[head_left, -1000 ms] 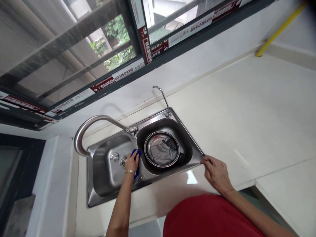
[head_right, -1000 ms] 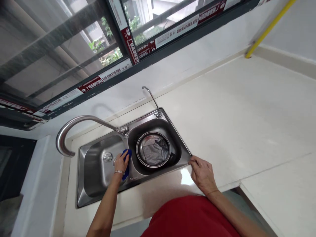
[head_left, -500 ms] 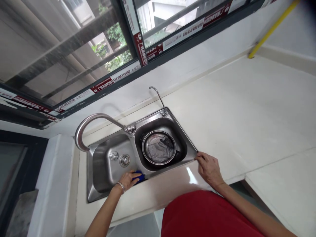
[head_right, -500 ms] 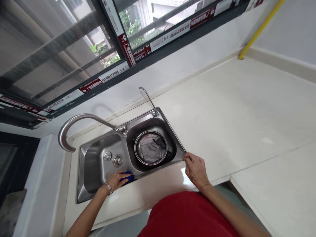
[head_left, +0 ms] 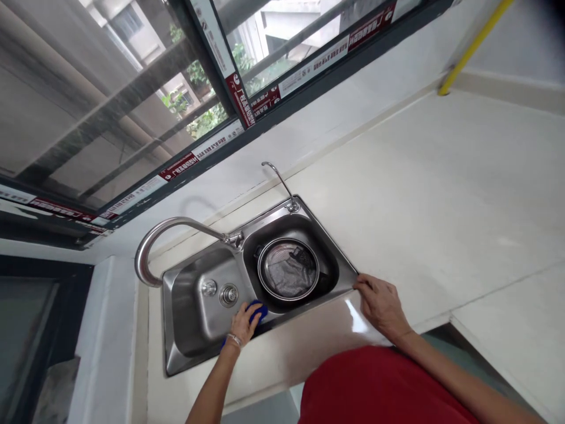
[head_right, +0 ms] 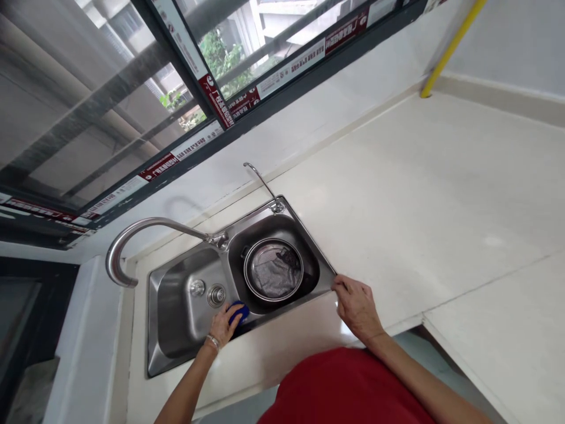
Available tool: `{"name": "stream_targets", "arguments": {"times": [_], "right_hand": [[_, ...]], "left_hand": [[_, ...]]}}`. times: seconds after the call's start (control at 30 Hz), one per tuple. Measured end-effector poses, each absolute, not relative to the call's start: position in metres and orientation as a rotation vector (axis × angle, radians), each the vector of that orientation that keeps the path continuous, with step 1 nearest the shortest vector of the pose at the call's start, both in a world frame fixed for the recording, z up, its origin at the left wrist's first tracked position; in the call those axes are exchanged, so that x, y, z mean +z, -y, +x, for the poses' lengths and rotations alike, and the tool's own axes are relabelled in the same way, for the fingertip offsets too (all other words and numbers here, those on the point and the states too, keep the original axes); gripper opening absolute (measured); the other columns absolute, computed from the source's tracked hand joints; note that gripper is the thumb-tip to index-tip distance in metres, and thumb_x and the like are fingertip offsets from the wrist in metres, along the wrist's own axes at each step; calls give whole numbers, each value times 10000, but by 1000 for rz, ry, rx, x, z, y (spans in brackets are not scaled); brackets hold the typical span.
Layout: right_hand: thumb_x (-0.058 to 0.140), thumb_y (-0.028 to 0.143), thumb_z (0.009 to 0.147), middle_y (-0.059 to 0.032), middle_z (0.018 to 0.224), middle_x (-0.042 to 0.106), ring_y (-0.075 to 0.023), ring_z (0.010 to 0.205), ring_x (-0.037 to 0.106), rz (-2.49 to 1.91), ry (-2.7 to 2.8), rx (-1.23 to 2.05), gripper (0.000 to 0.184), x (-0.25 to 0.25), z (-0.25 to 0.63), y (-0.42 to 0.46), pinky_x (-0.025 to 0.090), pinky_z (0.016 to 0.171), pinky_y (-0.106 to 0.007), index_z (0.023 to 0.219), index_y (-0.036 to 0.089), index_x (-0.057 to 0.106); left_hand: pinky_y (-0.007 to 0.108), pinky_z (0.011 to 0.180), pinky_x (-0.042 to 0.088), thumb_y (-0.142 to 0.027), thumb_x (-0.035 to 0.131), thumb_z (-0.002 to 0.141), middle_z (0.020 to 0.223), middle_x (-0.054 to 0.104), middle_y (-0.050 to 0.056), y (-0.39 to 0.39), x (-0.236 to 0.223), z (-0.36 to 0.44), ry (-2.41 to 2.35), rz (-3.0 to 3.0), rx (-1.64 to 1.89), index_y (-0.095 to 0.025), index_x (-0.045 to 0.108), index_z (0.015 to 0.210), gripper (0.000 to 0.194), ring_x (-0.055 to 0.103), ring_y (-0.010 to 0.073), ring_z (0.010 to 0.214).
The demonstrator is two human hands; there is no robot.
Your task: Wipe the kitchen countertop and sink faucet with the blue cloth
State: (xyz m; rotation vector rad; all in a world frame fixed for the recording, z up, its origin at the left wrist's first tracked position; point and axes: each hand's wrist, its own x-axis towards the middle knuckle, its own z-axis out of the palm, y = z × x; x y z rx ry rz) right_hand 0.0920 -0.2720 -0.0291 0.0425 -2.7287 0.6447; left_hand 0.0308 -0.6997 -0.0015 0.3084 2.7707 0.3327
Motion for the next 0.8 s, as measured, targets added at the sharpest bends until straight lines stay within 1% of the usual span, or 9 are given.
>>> {"name": "stream_targets", "arguments": {"times": [0.13,0.23,0.37,0.43,0.5,0.57,0.67,0.73,0.8], "right_hand": [[471,46,847,-78,1139,660,-220,1047,609,37,2745,636,285,-23,92,274,394,923,-386,1014,193,649],[462,35,852,-83,1146,660,-222,1073,608,54,2749,633,298,-21,91,274,395,925,-383,1023,192,650],[441,35,878,-90,1151,658,-217,1087,603,68,2721,621,296,-25,90,275,392,931,-382,1035,189,639],[433,43,898,-90,1154,656,-214,1096,599,64,2710,626,285,-28,90,275,388,942,-384,1039,192,631],[427,48,909,-88,1156,654,-213,1104,595,55,2718,638,283,-30,90,275,383,954,-386,1047,196,624],[422,46,908,-88,1158,652,-213,1105,593,47,2736,644,291,-31,90,275,381,958,-387,1056,198,621],[425,51,904,-90,1156,653,-215,1097,594,28,2752,635,289,-31,89,275,384,955,-385,1055,198,622],[424,48,899,-89,1150,655,-214,1090,595,17,2753,628,294,-31,89,275,386,953,-384,1052,197,626],[416,41,894,-87,1144,657,-212,1084,595,16,2756,626,305,-30,89,275,388,951,-383,1050,196,627]], "left_hand": [[341,868,551,-312,524,961,1157,641,92,683,-14,12,-2910,184,374,-303,683,1266,345,645,222,1041],[359,859,542,-320,511,976,1137,629,113,675,-18,-14,-3017,23,394,-270,673,1281,349,638,232,1010],[398,762,541,-352,477,990,1104,630,155,669,-15,-57,-3115,-238,415,-195,643,1313,396,646,252,870],[398,741,540,-364,477,990,1130,629,161,663,-10,-78,-3136,-285,434,-196,627,1332,410,649,251,849],[398,792,544,-372,503,980,1173,630,145,650,-7,-99,-3157,-238,529,-234,613,1350,410,653,250,909],[412,916,528,-360,536,964,1211,639,131,631,-6,-121,-3180,-200,766,-245,611,1348,409,641,257,1039],[425,1063,462,-305,503,963,1263,652,148,598,-13,-154,-3174,-288,1090,-180,605,1330,401,595,260,1197],[426,1085,447,-282,455,972,1297,646,167,578,-22,-175,-3162,-388,1130,-149,584,1338,411,583,261,1233],[418,1104,431,-272,460,964,1326,637,169,562,-30,-192,-3151,-468,1164,-138,576,1344,419,567,261,1266]]}}
